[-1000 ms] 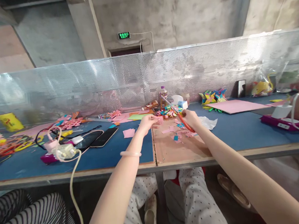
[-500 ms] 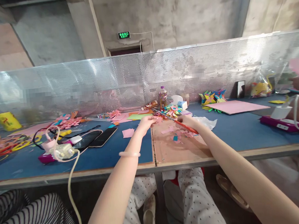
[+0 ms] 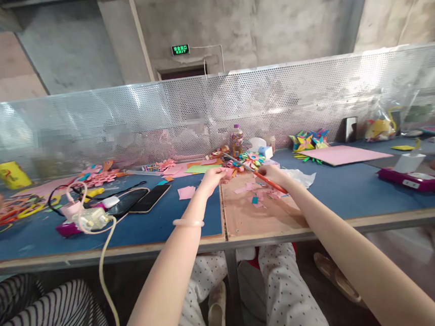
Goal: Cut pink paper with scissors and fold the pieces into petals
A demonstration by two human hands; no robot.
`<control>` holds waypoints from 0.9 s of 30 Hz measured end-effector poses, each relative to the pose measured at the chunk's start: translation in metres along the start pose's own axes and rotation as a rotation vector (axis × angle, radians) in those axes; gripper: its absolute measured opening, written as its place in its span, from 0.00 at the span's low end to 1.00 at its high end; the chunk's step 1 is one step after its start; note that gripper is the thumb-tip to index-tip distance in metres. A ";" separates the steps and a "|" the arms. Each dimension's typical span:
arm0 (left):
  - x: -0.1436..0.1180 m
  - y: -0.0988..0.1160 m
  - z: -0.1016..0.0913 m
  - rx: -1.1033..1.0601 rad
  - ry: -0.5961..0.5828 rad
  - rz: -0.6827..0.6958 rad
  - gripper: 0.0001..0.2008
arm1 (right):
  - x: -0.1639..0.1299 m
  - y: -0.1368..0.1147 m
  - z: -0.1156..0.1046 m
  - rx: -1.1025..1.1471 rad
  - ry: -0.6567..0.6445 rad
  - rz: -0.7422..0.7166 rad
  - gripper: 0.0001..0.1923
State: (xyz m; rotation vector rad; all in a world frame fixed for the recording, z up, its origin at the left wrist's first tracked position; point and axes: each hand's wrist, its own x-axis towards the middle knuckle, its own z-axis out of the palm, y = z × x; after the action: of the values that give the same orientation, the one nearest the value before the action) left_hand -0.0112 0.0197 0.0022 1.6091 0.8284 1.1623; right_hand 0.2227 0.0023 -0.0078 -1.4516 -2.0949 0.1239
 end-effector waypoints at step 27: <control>0.018 -0.011 -0.008 0.126 0.226 0.147 0.06 | -0.005 -0.004 0.009 0.029 0.030 0.003 0.21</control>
State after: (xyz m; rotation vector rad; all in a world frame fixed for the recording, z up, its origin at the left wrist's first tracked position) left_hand -0.0126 0.0415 -0.0022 1.6844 0.9571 1.4403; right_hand 0.2156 -0.0012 -0.0155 -1.4306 -2.0583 0.1321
